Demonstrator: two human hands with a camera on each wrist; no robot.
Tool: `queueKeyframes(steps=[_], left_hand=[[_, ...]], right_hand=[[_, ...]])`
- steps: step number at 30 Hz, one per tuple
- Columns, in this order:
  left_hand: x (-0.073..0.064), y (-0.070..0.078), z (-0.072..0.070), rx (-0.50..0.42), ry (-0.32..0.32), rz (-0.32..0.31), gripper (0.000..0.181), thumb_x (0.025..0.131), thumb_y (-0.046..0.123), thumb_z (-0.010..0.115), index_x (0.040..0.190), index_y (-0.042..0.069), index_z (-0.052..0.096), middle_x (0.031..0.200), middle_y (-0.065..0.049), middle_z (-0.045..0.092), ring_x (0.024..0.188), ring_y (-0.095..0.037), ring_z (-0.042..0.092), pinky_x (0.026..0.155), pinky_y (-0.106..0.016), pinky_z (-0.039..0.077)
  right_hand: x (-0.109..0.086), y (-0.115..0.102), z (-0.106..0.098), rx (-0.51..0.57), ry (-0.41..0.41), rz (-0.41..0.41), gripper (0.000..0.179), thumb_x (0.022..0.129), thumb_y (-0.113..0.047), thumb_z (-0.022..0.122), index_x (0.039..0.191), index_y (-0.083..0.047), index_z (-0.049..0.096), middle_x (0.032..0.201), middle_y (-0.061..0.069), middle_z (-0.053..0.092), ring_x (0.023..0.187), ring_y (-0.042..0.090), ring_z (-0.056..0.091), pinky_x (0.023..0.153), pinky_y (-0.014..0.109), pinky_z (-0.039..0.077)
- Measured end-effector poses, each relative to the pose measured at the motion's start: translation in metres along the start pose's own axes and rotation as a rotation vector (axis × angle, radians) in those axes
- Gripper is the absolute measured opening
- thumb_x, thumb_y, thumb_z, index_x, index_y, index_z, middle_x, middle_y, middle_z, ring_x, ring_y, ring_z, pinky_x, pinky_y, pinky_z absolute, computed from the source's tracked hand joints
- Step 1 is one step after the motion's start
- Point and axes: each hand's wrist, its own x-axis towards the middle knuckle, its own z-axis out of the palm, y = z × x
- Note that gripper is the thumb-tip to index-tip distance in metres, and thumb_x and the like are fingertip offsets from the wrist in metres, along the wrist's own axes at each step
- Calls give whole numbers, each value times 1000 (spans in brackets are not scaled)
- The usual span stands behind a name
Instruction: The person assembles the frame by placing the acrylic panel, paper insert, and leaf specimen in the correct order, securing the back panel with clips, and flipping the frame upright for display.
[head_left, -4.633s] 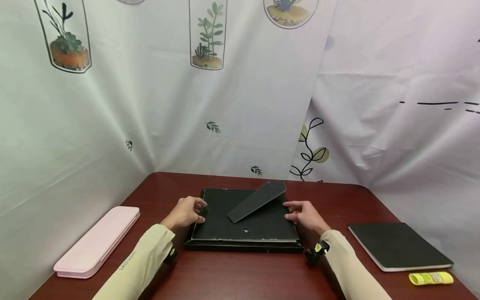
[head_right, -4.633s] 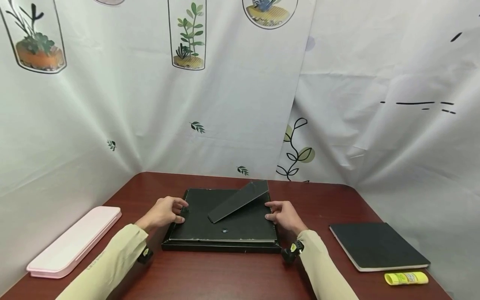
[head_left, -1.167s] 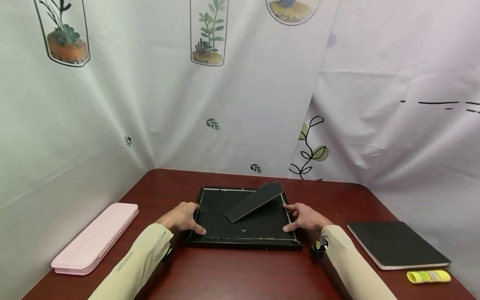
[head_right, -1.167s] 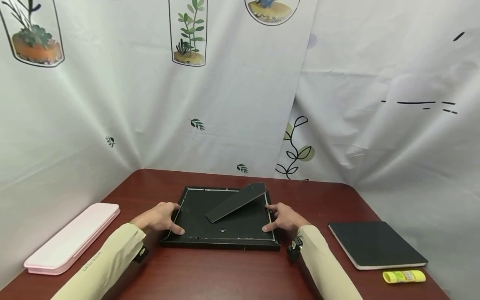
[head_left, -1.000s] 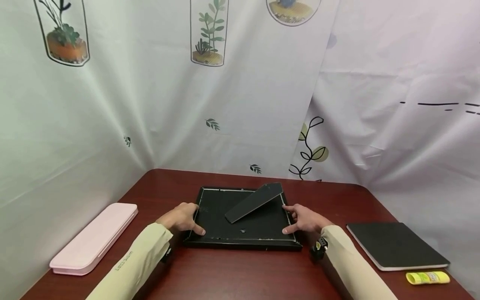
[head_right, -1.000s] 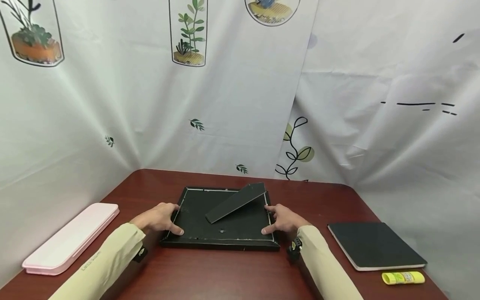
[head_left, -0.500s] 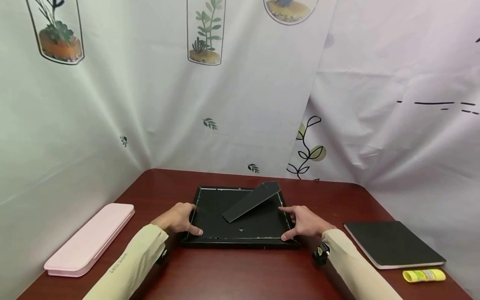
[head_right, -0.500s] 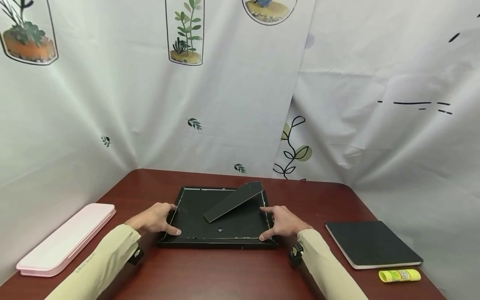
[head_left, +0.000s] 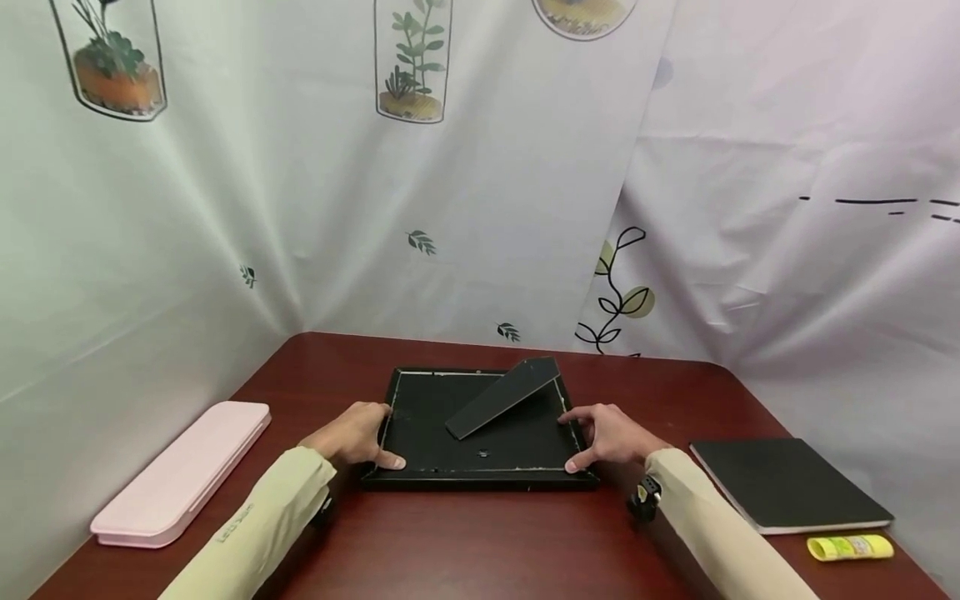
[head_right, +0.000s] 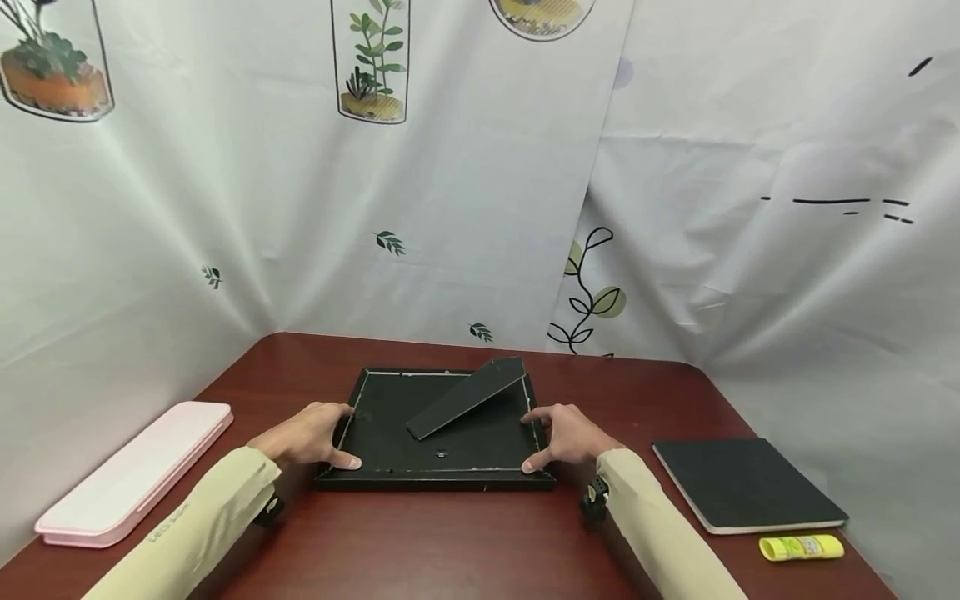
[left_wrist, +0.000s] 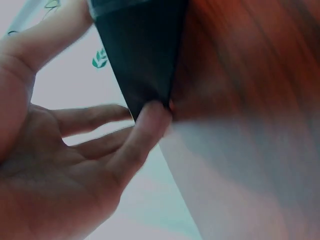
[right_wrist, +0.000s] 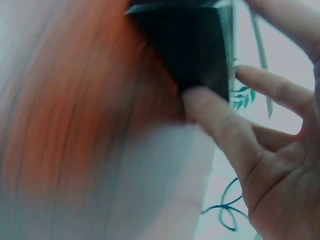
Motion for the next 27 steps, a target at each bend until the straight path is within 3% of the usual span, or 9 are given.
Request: queueKeyframes(steps=[7, 15, 20, 24, 27], left_hand=[[3, -1, 3, 5, -18, -20, 94, 67, 34, 93, 138, -11, 51, 130, -24, 63, 115, -30, 62, 99, -50, 51], [4, -3, -2, 30, -7, 11, 95, 67, 35, 94, 138, -12, 51, 131, -26, 62, 117, -33, 62, 99, -50, 52], [6, 2, 0, 16, -16, 24, 80, 65, 28, 95, 127, -8, 59, 111, -17, 67, 101, -26, 62, 90, -45, 53], [5, 6, -1, -1, -33, 30, 66, 66, 25, 94, 117, -3, 64, 98, -11, 66, 92, -23, 58, 83, -42, 52], [3, 7, -3, -7, -28, 17, 72, 67, 25, 94, 124, -5, 61, 104, -13, 66, 96, -25, 59, 87, -44, 51]], right_hand=[[-6, -2, -1, -35, -49, -5, 98, 66, -38, 94, 142, 6, 50, 97, 5, 71, 84, 14, 62, 72, 30, 54], [-2, 1, -5, 40, -61, 7, 96, 66, -30, 95, 142, 6, 50, 77, 2, 63, 74, 16, 57, 63, 28, 47], [-2, -8, -6, 50, -82, 65, 89, 70, -27, 93, 140, 9, 51, 83, 7, 64, 73, 18, 59, 63, 30, 51], [15, -24, -11, 68, 24, 168, 70, 76, -28, 89, 130, 5, 60, 94, 8, 65, 80, 16, 59, 68, 32, 52], [36, -32, -13, 251, 111, 241, 72, 82, -28, 84, 138, 5, 52, 84, 5, 62, 70, 12, 54, 63, 30, 46]])
